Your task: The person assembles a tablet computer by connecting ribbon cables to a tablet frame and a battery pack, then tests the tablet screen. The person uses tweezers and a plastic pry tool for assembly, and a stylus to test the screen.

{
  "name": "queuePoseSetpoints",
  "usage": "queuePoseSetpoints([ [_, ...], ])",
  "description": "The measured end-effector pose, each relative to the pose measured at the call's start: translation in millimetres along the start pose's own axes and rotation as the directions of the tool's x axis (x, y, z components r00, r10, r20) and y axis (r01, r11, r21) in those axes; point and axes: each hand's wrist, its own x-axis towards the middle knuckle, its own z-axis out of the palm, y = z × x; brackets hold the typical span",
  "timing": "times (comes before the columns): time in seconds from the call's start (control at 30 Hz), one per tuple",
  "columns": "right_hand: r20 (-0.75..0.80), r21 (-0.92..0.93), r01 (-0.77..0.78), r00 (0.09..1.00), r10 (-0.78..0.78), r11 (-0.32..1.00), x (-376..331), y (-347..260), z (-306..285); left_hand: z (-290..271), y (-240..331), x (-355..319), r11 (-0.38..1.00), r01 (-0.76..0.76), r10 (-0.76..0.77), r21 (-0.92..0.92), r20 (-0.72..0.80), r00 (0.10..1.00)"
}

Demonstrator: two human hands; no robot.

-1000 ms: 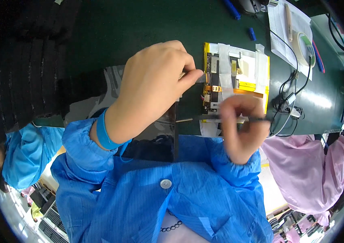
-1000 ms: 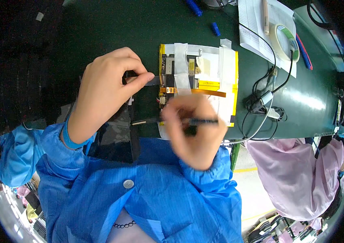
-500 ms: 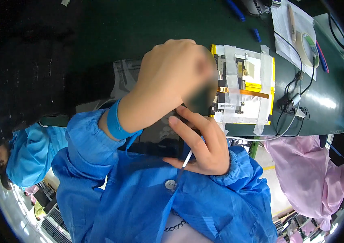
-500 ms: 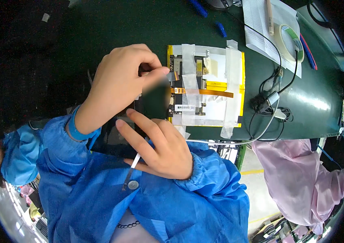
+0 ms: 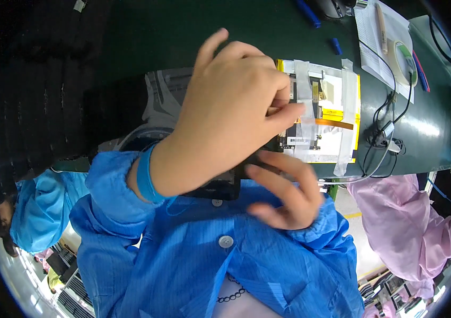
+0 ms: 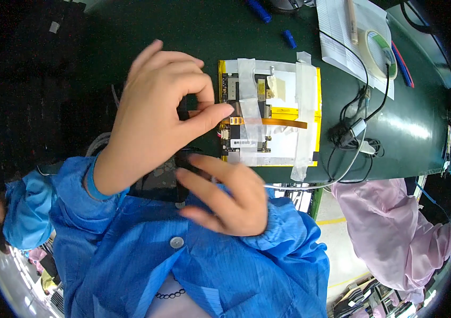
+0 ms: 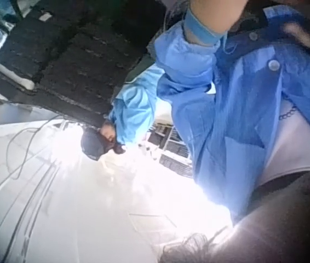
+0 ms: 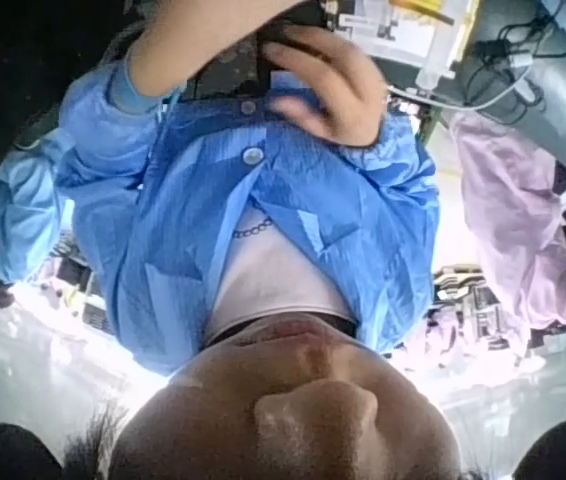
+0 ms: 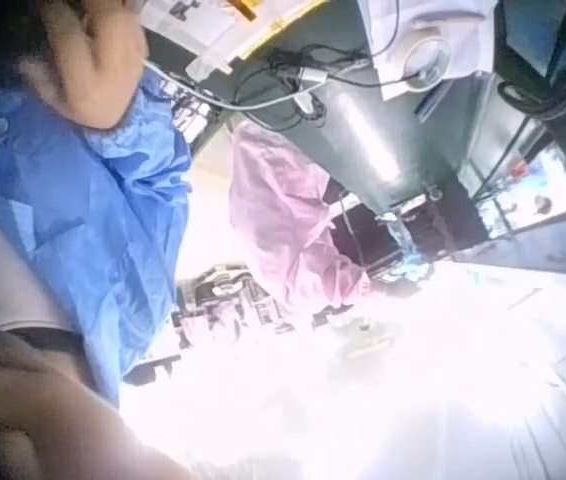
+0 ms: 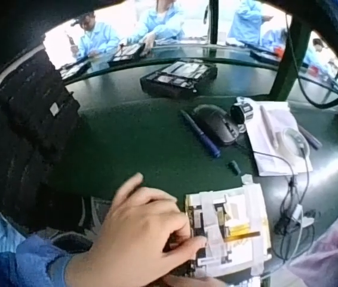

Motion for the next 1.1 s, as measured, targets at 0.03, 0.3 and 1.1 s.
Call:
queuePoseSetpoints([
  [0.03,-0.068,-0.021,-0.004,0.998,0.003,1.0,-4,6,-10,-2,5,0,0.995,0.008,-0.008,0.095,-0.001,1.0],
  [0.3,-0.274,0.185,-0.27,0.909,0.313,0.945,6,18,-20,7,-13,-8,0.981,0.043,-0.046,0.188,0.013,0.999],
  [1.1,-0.323,-0.104,-0.283,0.916,0.237,0.953,10,29,-15,8,-21,5,0.996,0.019,-0.036,0.088,0.193,0.981],
])
